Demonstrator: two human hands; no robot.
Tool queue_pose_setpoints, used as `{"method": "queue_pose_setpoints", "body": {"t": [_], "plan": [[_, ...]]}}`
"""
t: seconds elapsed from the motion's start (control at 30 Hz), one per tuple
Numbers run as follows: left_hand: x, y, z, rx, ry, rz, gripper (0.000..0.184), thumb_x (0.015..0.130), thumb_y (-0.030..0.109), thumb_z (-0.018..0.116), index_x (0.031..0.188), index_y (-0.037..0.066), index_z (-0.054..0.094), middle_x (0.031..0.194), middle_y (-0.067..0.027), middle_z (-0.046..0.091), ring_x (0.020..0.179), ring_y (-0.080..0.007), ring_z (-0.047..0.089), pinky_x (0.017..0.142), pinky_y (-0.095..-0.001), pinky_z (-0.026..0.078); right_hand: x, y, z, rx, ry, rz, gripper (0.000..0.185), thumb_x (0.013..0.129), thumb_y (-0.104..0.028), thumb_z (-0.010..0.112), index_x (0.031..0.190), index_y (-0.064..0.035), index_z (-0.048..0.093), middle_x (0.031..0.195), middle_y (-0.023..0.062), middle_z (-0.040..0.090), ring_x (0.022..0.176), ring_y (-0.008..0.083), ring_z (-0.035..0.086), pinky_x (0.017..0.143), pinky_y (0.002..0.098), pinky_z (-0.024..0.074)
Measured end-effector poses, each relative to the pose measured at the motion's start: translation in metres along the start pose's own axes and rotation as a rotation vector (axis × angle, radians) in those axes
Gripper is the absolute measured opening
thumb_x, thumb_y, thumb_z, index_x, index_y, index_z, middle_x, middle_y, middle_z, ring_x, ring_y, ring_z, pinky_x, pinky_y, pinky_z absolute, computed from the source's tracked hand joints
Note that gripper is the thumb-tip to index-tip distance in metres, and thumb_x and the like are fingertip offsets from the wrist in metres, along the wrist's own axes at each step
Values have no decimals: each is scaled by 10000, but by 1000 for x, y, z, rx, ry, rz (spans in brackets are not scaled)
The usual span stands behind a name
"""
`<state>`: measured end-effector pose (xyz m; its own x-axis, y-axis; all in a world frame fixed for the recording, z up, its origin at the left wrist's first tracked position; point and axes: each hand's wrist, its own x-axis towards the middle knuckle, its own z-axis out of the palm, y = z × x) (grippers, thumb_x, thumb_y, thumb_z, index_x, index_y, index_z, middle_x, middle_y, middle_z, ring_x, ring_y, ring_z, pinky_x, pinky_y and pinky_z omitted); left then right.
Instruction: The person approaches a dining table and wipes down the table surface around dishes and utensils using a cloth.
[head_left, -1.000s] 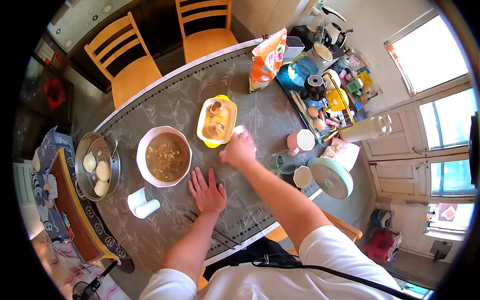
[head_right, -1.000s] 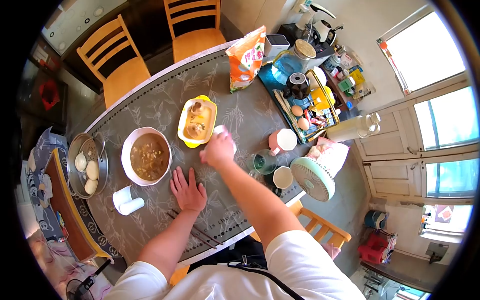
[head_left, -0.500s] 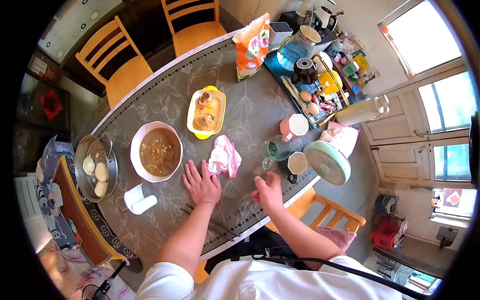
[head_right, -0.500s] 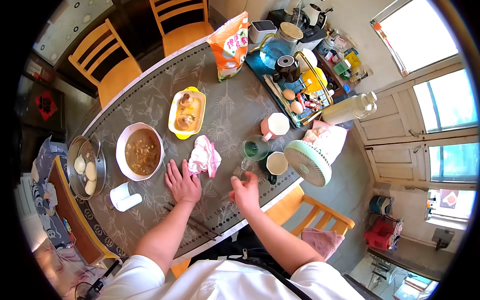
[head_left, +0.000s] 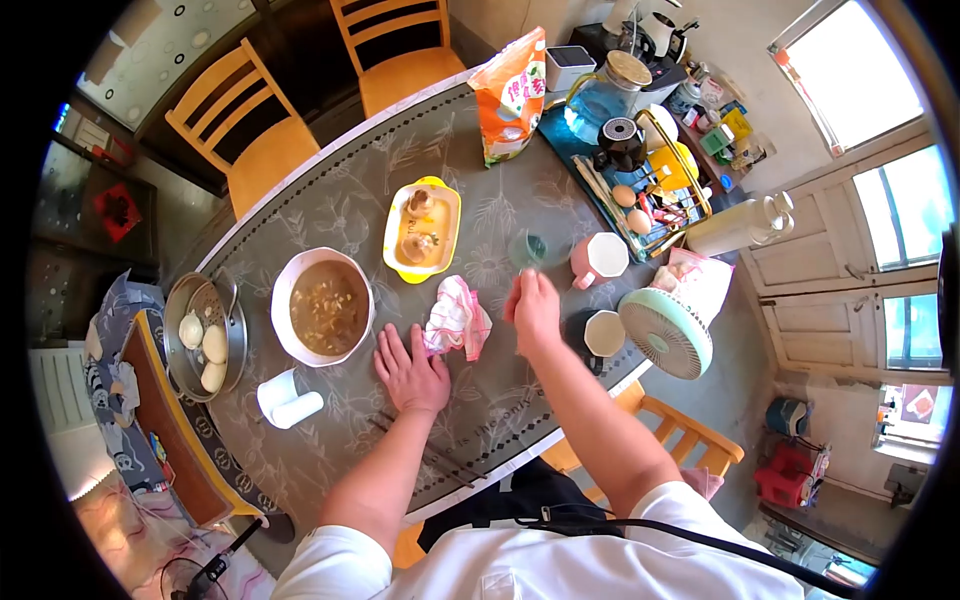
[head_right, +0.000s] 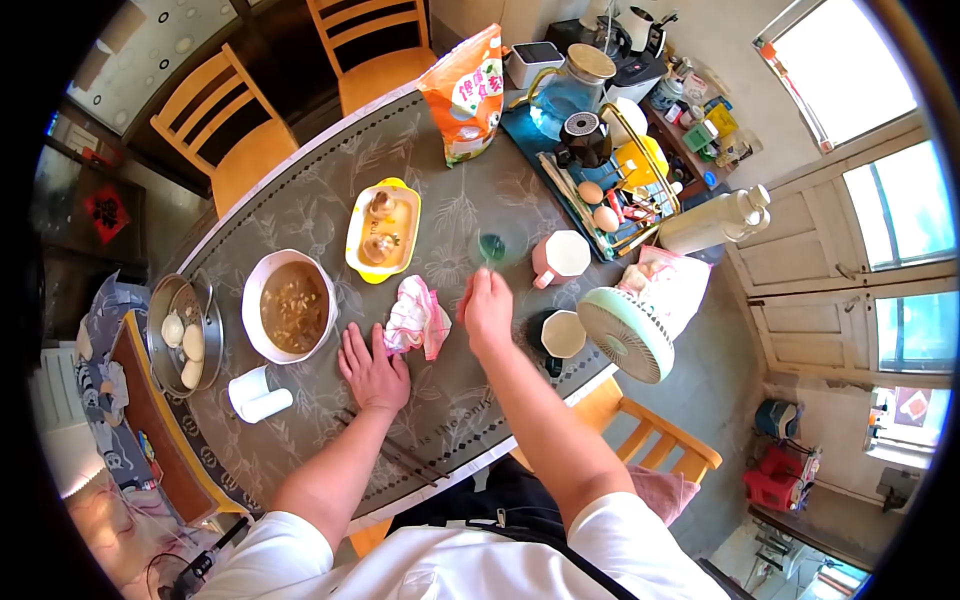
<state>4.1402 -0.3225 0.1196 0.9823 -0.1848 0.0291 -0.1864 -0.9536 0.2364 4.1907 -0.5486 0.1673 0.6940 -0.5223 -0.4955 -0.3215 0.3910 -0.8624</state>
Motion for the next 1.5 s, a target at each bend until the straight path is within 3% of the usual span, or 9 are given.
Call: {"method": "queue_pose_setpoints", "body": {"t": [0.2,0.37,0.43,0.57,0.67,0.83,1.0,1.37,1.5], "plan": [[1,1,-2,-9,-6,-9,691,917,330,619,1547,94,463,1671,-312,276,1558,-481,236,1270,-619,142,89,-51,28,-18,90,-18,314,1098,-304,487,955,-37,570,702,37,533,543,155,551,443,327,436],[2,0,-2,-14,-5,-16,667,927,343,608,1539,107,487,1672,-304,282,1552,-481,251,1266,-621,159,79,-59,36,-55,264,27,395,1046,-251,580,1332,18,539,792,80,606,637,208,607,533,370,506],[0,0,-5,-16,-23,-19,685,933,336,603,1559,95,460,1676,-306,269,1558,-479,236,1267,-613,153,86,12,19,-415,273,-302,545,1010,-212,617,1468,34,455,892,128,662,712,258,638,667,422,547],[0,-2,5,10,-29,-31,655,955,369,584,1553,121,480,1682,-289,275,1561,-469,243,1267,-613,160,-34,61,33,-1067,-436,-747,423,966,-193,656,1363,-47,651,1412,238,605,1259,429,606,1093,554,462],[2,-3,3,-26,-26,-30,670,943,355,600,1559,122,474,1682,-296,272,1562,-473,241,1267,-612,157,-67,69,25,-1305,-490,-716,584,966,-225,597,1523,-59,538,1662,223,373,1574,408,305,1286,554,212],[1,0,-8,-38,-52,-31,699,925,322,614,1571,110,454,1680,-304,261,1565,-478,219,1271,-610,141,44,43,43,-1327,18,-904,519,1010,-258,559,1466,-10,567,1548,272,496,1467,490,423,1235,589,292],[2,0,-7,-39,-38,-27,697,930,329,602,1572,103,452,1680,-304,261,1566,-472,218,1269,-609,144,121,17,63,-1347,-31,-909,502,1000,-305,586,1462,-110,595,1582,232,483,1483,453,419,1225,591,300],[-1,-3,-3,-49,31,-14,673,931,368,620,1544,122,496,1676,-291,296,1562,-459,252,1266,-615,168,-123,92,-53,-1363,-393,-864,633,941,-339,642,1512,-83,547,1587,258,456,1513,479,362,1237,622,235],[-4,-8,-2,-114,41,-2,665,937,335,636,1551,122,493,1679,-291,289,1565,-461,243,1265,-616,169,-128,92,-76,-1411,-450,-921,650,931,-372,661,1516,-110,549,1574,258,464,1522,475,353,1233,640,223]]}}
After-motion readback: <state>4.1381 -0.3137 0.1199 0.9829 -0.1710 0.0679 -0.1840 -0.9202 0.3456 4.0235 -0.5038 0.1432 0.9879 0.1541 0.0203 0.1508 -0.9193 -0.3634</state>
